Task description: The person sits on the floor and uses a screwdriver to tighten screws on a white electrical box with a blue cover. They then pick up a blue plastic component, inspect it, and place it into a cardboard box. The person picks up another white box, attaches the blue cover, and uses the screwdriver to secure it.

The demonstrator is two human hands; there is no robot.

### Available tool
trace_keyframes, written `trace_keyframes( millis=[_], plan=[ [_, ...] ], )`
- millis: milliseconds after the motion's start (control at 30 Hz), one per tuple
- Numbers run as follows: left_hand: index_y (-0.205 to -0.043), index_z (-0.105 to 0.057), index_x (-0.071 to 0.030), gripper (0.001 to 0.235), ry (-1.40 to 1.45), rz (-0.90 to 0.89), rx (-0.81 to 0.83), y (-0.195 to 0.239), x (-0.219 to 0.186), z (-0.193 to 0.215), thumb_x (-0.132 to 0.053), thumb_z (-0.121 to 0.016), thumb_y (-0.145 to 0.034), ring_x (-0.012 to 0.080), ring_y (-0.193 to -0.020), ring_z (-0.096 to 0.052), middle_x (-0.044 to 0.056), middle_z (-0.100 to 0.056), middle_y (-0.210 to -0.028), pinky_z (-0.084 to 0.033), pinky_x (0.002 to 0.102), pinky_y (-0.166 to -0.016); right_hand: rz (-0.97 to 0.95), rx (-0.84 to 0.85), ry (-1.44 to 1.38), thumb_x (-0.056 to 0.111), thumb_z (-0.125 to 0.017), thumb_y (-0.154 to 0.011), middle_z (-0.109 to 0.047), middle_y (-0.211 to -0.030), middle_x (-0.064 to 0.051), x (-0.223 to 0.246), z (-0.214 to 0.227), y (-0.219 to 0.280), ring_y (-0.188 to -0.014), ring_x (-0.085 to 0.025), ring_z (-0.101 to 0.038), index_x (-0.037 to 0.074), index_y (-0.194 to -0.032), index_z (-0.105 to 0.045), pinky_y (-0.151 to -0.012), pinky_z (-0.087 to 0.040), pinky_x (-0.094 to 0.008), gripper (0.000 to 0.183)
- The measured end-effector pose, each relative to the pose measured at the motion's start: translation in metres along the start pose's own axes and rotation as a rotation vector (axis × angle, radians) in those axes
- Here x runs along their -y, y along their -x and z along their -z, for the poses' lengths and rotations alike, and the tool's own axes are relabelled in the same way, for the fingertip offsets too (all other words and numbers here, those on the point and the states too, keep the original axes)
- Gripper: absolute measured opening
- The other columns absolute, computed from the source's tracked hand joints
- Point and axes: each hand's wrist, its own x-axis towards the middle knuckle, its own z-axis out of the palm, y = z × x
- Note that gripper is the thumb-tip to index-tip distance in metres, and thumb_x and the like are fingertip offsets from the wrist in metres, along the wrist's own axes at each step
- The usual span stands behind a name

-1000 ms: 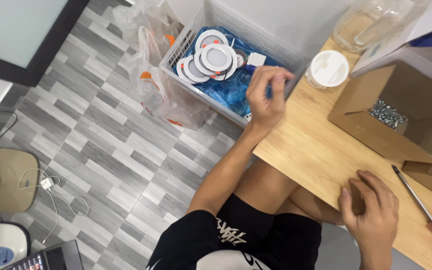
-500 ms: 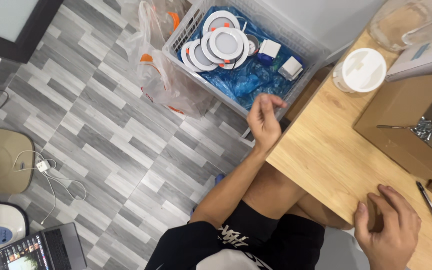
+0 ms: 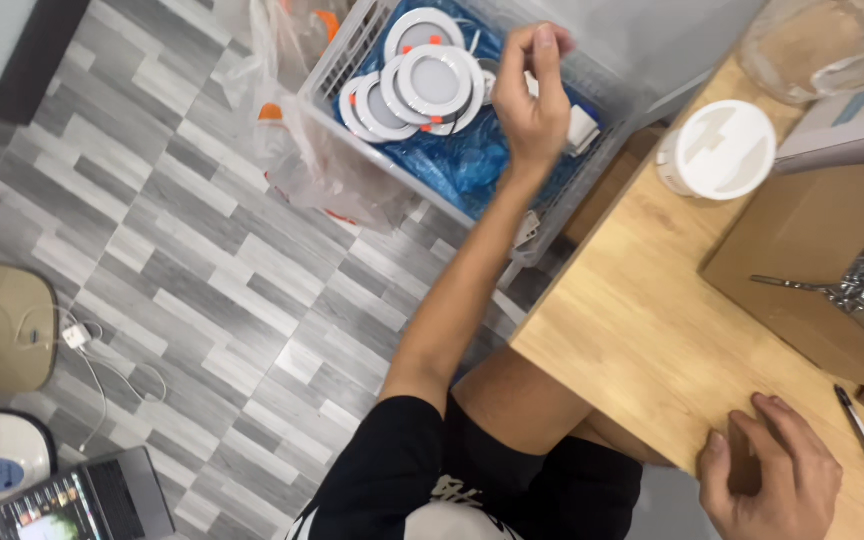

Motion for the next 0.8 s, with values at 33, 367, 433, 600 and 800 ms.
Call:
trace_keyframes(
  millis=[33,367,433,600,800],
  plan=[
    [-0.103,-0.065,-0.017,0.03,0.002,-0.001,0.011,0.002,0.034,0.001,-0.034,-0.046,-0.119,0.0095,-0.089,-0.064,-0.005,-0.067,-0.096,-0.05,0.026,-0.086,-0.01,-0.006,-0.001,0.006,-0.078,-0.103,-0.075,-0.133,-0.033,-0.003,-0.001,-0.001,-0.123,-0.052,-0.078,-0.012,-0.114,-0.078,-0.11,-0.064,-0.059,0.021],
    [-0.127,-0.058,-0.011,0.052,-1.026,-0.265,1.186,0.075,0.227,0.018,-0.044,-0.071,-0.089,0.0446,-0.112,-0.063,0.02,-0.063,-0.12,-0.054,0.062,-0.086,0.045,-0.042,0.001,0.004,-0.082,-0.101,-0.074,-0.133,-0.033,0.007,0.005,-0.015,-0.122,-0.049,-0.077,-0.009,-0.116,-0.077,-0.109,-0.063,-0.055,0.02],
    [-0.138,-0.057,-0.012,0.071,-1.2,-0.047,1.328,0.074,0.192,0.013,-0.065,-0.068,-0.093,0.0433,-0.129,-0.064,0.021,-0.068,-0.13,-0.055,0.064,-0.1,0.04,-0.053,-0.006,0.006,-0.081,-0.101,-0.075,-0.129,-0.033,0.004,0.006,-0.016,-0.12,-0.049,-0.077,-0.008,-0.114,-0.076,-0.105,-0.064,-0.056,0.02],
    [-0.169,-0.038,-0.002,0.069,-1.371,0.674,2.115,0.065,0.116,0.033,-0.039,-0.037,-0.11,0.04,-0.152,-0.051,0.018,-0.044,-0.172,-0.05,0.049,-0.119,0.046,-0.052,0.056,0.012,-0.082,-0.102,-0.076,-0.134,-0.024,0.006,0.009,-0.012,-0.125,-0.042,-0.078,-0.002,-0.115,-0.079,-0.105,-0.058,-0.047,0.019],
    [-0.162,-0.051,-0.033,0.081,-1.044,1.063,1.757,0.063,0.095,0.069,-0.024,-0.072,-0.085,0.0268,-0.127,-0.067,0.003,-0.049,-0.167,-0.068,0.036,-0.085,0.037,-0.073,0.14,0.016,-0.079,-0.106,-0.078,-0.139,-0.015,0.021,0.022,-0.016,-0.131,-0.034,-0.076,0.007,-0.12,-0.076,-0.109,-0.05,-0.041,0.017]
  ],
)
